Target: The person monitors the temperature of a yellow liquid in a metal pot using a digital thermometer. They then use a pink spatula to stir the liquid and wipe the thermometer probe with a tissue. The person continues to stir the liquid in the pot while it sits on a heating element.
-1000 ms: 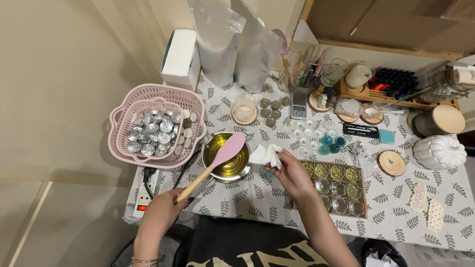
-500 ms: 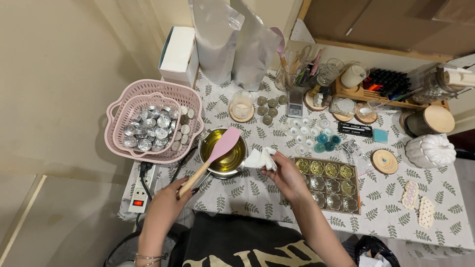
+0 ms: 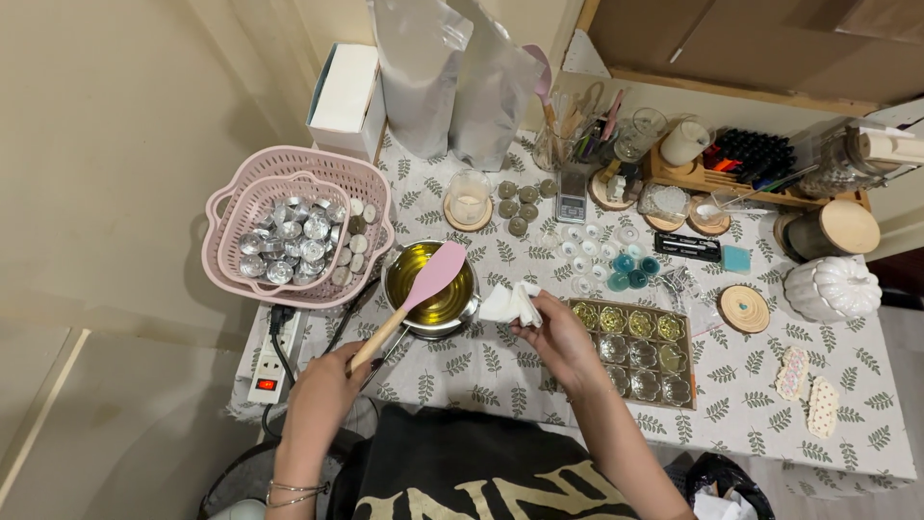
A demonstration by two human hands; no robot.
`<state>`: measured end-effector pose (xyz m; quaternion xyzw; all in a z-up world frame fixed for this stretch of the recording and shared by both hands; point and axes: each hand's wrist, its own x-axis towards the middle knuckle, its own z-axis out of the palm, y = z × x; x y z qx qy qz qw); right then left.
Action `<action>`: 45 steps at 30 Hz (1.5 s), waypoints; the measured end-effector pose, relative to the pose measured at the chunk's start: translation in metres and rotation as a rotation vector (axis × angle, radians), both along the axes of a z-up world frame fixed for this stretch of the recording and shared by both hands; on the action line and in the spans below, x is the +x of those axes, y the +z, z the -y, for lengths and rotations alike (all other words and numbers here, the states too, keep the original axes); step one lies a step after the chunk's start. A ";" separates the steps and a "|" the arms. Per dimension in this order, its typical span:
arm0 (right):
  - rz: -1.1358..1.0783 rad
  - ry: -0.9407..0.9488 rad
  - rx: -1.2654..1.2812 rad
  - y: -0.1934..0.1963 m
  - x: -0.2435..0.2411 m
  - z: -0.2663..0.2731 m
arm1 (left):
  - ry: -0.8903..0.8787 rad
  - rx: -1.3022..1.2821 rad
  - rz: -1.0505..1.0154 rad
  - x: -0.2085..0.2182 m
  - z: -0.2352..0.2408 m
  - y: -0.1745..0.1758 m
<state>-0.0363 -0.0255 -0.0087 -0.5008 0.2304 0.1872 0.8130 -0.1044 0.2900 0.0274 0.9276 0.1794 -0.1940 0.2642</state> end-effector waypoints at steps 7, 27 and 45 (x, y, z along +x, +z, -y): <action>-0.036 -0.029 -0.025 -0.001 0.010 0.007 | 0.031 -0.024 -0.060 0.000 0.002 -0.001; -0.020 -0.025 -0.033 0.000 0.026 0.015 | 0.089 -0.226 0.008 0.000 0.001 -0.013; 0.027 -0.015 0.068 0.017 0.023 -0.015 | 0.218 -0.346 0.252 -0.024 0.003 0.018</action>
